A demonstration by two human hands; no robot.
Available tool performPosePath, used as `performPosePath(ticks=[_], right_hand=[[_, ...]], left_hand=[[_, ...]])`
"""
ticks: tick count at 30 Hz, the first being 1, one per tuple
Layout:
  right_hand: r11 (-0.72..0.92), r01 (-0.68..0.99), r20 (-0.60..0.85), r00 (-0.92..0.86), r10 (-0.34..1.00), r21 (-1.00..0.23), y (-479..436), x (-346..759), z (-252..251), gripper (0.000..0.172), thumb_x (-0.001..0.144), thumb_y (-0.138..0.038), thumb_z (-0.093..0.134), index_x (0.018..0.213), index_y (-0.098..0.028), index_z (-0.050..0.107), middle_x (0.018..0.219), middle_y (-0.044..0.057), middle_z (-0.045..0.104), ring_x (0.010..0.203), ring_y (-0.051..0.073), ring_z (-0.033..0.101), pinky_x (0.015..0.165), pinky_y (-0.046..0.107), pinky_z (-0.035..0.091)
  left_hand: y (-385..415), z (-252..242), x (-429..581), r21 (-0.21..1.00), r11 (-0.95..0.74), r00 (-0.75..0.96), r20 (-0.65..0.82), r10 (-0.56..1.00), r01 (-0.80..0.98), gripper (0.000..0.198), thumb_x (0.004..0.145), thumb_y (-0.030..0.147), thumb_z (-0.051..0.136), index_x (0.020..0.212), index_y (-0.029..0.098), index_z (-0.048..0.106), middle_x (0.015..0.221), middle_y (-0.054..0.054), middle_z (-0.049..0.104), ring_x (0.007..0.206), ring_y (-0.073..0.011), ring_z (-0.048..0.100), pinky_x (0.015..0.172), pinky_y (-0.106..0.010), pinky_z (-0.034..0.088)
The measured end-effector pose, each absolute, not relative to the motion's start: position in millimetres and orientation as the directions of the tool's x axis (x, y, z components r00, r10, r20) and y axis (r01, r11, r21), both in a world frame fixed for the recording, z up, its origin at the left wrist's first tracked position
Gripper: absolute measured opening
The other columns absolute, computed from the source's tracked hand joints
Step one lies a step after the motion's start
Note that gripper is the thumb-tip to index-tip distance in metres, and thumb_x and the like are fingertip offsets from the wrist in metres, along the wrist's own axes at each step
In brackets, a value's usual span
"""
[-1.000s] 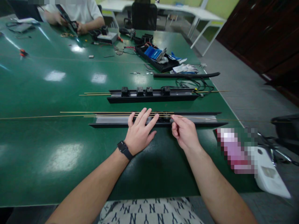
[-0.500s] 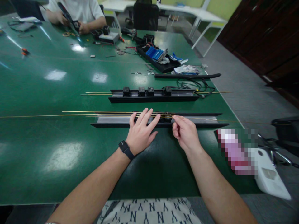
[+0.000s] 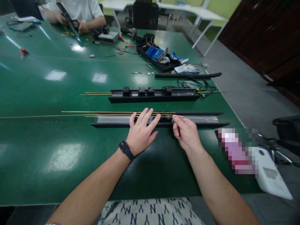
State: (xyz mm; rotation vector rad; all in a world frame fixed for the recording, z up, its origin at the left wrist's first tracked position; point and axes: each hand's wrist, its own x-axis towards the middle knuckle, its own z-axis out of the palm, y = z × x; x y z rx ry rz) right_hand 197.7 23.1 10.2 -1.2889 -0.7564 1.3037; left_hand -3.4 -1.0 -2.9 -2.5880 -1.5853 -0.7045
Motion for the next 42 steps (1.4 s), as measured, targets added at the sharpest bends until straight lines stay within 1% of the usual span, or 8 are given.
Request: performPosePath(ticks=[5,10,15,22,26,35,42], right_hand=[[-0.209,-0.275,-0.263,0.178,0.948,-0.939,23.6,199.7,11.5,0.040,0.072,-0.044,0.091,0.088,-0.015,0.070,0.050,-0.005,0.057,0.032,0.005,0.039,0.027,0.016,0.022],[-0.213,-0.281,-0.265,0.161,0.951,-0.936,23.7,200.4,12.9,0.038,0.073,-0.043,0.090,0.087,-0.015,0.068,0.050,-0.006,0.056,0.032,0.005,0.038,0.028,0.016,0.021],[-0.218,-0.283,-0.273,0.172,0.947,-0.934,22.4,198.7,13.8,0.039,0.074,-0.043,0.090,0.088,-0.016,0.067,0.050,-0.006,0.055,0.032,0.006,0.038,0.028,0.016,0.022],[-0.204,-0.281,-0.260,0.180,0.949,-0.938,22.0,197.9,13.3,0.040,0.075,-0.045,0.089,0.089,-0.018,0.063,0.050,-0.007,0.055,0.032,0.006,0.038,0.028,0.016,0.022],[-0.189,-0.284,-0.250,0.196,0.948,-0.940,22.2,199.7,13.1,0.038,0.077,-0.043,0.088,0.088,-0.018,0.061,0.050,-0.007,0.055,0.032,0.006,0.038,0.028,0.016,0.022],[-0.184,-0.291,-0.252,0.216,0.943,-0.939,21.4,199.6,11.7,0.036,0.077,-0.042,0.087,0.088,-0.018,0.063,0.051,-0.006,0.058,0.032,0.006,0.040,0.027,0.016,0.022],[-0.222,-0.316,-0.287,0.175,0.942,-0.922,20.3,196.9,13.5,0.041,0.072,-0.043,0.091,0.093,-0.016,0.069,0.053,-0.006,0.059,0.032,0.005,0.040,0.027,0.016,0.023]], left_hand=[[-0.8,-2.8,-3.4,0.212,-0.482,0.378,0.393,0.838,0.850,0.066,0.095,0.041,0.068,0.158,0.029,0.049,0.169,-0.014,0.042,0.159,-0.0338,0.035,0.129,-0.059,0.010],[-1.3,-2.3,-3.5,0.207,-0.485,0.382,0.392,0.837,0.850,0.064,0.097,0.041,0.066,0.158,0.029,0.049,0.169,-0.014,0.042,0.159,-0.0324,0.035,0.129,-0.058,0.010],[-1.4,-1.8,-3.5,0.211,-0.485,0.381,0.393,0.837,0.849,0.064,0.096,0.040,0.067,0.157,0.029,0.050,0.169,-0.014,0.042,0.158,-0.0336,0.036,0.128,-0.059,0.012],[-1.6,-1.3,-3.4,0.207,-0.477,0.379,0.378,0.844,0.854,0.063,0.097,0.041,0.065,0.157,0.030,0.049,0.169,-0.013,0.041,0.160,-0.0316,0.034,0.129,-0.058,0.010],[-1.2,-1.8,-3.5,0.208,-0.478,0.380,0.379,0.844,0.853,0.064,0.097,0.042,0.065,0.158,0.030,0.048,0.169,-0.013,0.041,0.160,-0.0317,0.034,0.129,-0.058,0.010],[-1.4,-2.2,-3.6,0.211,-0.477,0.376,0.385,0.843,0.853,0.064,0.097,0.041,0.066,0.158,0.029,0.049,0.169,-0.013,0.041,0.159,-0.0322,0.034,0.128,-0.059,0.011],[-1.2,-2.2,-2.9,0.219,-0.479,0.375,0.387,0.842,0.850,0.066,0.095,0.040,0.067,0.158,0.030,0.049,0.169,-0.013,0.042,0.159,-0.0341,0.035,0.128,-0.060,0.012]])
